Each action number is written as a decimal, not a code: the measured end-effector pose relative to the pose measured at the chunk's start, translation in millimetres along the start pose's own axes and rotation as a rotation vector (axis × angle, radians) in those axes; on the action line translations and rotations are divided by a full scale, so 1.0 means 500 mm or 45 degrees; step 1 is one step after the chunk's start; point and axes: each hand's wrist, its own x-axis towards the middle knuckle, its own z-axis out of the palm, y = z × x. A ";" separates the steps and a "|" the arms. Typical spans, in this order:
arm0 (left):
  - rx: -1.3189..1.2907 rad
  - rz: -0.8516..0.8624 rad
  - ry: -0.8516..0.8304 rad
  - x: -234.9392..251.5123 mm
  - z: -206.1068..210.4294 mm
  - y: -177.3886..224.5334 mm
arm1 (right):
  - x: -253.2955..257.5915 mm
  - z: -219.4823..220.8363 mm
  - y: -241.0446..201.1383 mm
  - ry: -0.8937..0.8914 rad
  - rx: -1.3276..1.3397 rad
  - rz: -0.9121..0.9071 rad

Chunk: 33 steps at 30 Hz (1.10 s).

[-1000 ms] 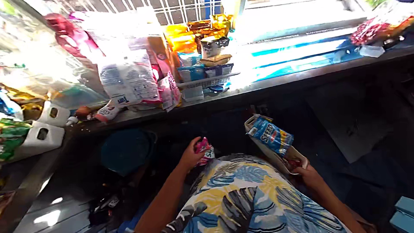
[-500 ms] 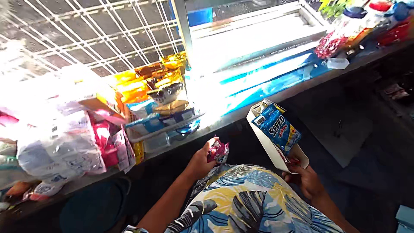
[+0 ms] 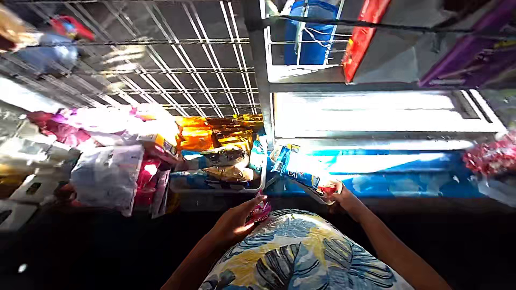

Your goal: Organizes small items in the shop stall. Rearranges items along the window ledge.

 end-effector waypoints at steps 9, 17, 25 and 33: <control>-0.027 -0.663 0.515 -0.065 0.179 0.164 | 0.180 -0.119 -0.254 -0.301 -1.195 -0.470; -0.067 -0.868 0.676 -0.059 0.289 0.282 | 0.193 0.048 -0.232 -0.384 -0.986 -0.973; 0.037 -0.753 0.623 0.002 0.260 0.334 | 0.174 -0.125 -0.184 -0.340 -0.110 -1.131; 0.100 -0.121 0.457 0.196 0.142 0.411 | 0.202 -0.406 0.008 0.153 -1.015 -0.631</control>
